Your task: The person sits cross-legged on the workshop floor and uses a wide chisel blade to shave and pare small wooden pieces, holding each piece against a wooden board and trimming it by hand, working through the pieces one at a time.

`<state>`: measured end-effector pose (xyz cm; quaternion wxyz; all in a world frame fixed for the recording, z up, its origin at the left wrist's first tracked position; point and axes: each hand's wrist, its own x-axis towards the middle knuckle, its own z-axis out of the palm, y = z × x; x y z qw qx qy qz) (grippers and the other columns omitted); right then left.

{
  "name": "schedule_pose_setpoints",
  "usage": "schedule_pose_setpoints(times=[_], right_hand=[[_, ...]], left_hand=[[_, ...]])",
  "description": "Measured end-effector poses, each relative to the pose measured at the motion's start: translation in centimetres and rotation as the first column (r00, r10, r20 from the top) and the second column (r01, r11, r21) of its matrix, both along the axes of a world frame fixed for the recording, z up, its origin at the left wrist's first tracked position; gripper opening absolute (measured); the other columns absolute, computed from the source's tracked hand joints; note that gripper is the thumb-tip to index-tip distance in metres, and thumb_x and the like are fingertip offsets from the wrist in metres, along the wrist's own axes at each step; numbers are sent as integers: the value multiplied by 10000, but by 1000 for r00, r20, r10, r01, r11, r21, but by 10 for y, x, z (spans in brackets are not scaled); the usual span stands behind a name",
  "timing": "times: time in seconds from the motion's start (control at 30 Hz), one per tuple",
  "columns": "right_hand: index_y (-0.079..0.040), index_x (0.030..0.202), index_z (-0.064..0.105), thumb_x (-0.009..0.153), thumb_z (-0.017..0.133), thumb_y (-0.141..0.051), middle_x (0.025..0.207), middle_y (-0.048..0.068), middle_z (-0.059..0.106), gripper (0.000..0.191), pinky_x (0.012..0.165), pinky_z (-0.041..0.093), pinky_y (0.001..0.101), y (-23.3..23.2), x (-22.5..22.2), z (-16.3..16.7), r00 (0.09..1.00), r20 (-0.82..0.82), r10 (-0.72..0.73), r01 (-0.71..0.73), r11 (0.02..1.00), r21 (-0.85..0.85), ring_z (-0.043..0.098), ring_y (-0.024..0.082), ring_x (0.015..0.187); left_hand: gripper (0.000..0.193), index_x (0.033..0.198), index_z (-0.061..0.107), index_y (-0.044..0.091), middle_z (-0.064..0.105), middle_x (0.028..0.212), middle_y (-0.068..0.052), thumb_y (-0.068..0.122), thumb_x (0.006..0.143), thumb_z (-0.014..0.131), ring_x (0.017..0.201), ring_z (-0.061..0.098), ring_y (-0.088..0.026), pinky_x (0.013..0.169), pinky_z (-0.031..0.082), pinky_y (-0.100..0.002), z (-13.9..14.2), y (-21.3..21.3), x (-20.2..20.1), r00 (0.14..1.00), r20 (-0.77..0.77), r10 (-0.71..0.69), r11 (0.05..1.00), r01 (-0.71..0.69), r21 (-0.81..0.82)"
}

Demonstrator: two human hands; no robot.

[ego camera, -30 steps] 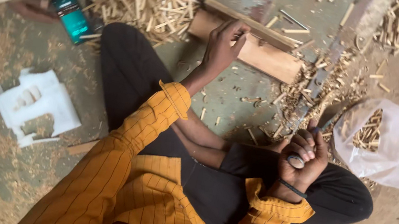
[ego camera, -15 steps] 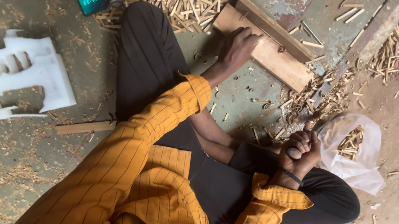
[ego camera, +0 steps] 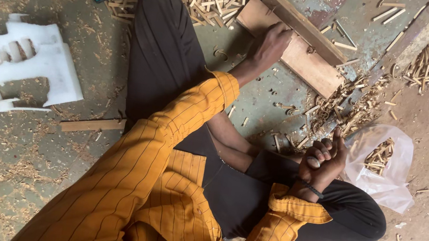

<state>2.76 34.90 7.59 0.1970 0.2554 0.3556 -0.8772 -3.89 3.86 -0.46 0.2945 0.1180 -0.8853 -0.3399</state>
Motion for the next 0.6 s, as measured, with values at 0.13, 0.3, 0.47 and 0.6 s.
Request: schedule_pose_setpoints(times=[0.13, 0.3, 0.47, 0.6], right_hand=[[-85, 1304, 587, 1050, 623, -241, 795, -27, 469, 300, 376, 318, 153, 0, -1, -1, 999, 41, 31, -30, 999, -31, 437, 30, 545], [-134, 1304, 585, 1043, 613, -269, 763, -43, 458, 294, 370, 292, 153, 7, -4, -6, 994, 72, 80, -80, 997, 0, 427, 28, 542], [-150, 1259, 609, 1082, 603, -298, 718, -74, 413, 231, 380, 278, 148, 6, 0, -11, 993, 47, 109, -107, 993, -40, 381, 15, 519], [-113, 1301, 608, 1106, 574, -274, 800, -57, 461, 255, 425, 305, 131, -1, 0, -13, 994, 17, 106, -104, 993, -62, 412, 8, 575]], left_hand=[[61, 927, 621, -22, 544, 891, -192, -11, 884, 662, 819, 607, -355, 702, 511, -459, 9, 2, 6, 999, -36, -15, 997, 18, 77], [84, 959, 610, 6, 560, 1015, -170, 1, 889, 657, 978, 565, -356, 842, 482, -465, -3, 0, 10, 999, 42, -31, 999, 30, 14], [321, 1187, 648, 37, 568, 1256, -152, 6, 868, 638, 1230, 489, -347, 1032, 452, -422, -2, -7, 13, 974, -171, -151, 988, 154, 3], [359, 1179, 704, 100, 588, 1039, -57, 72, 821, 689, 1061, 542, -278, 886, 407, -510, 20, -15, 30, 958, 264, -109, 982, 145, -122]])
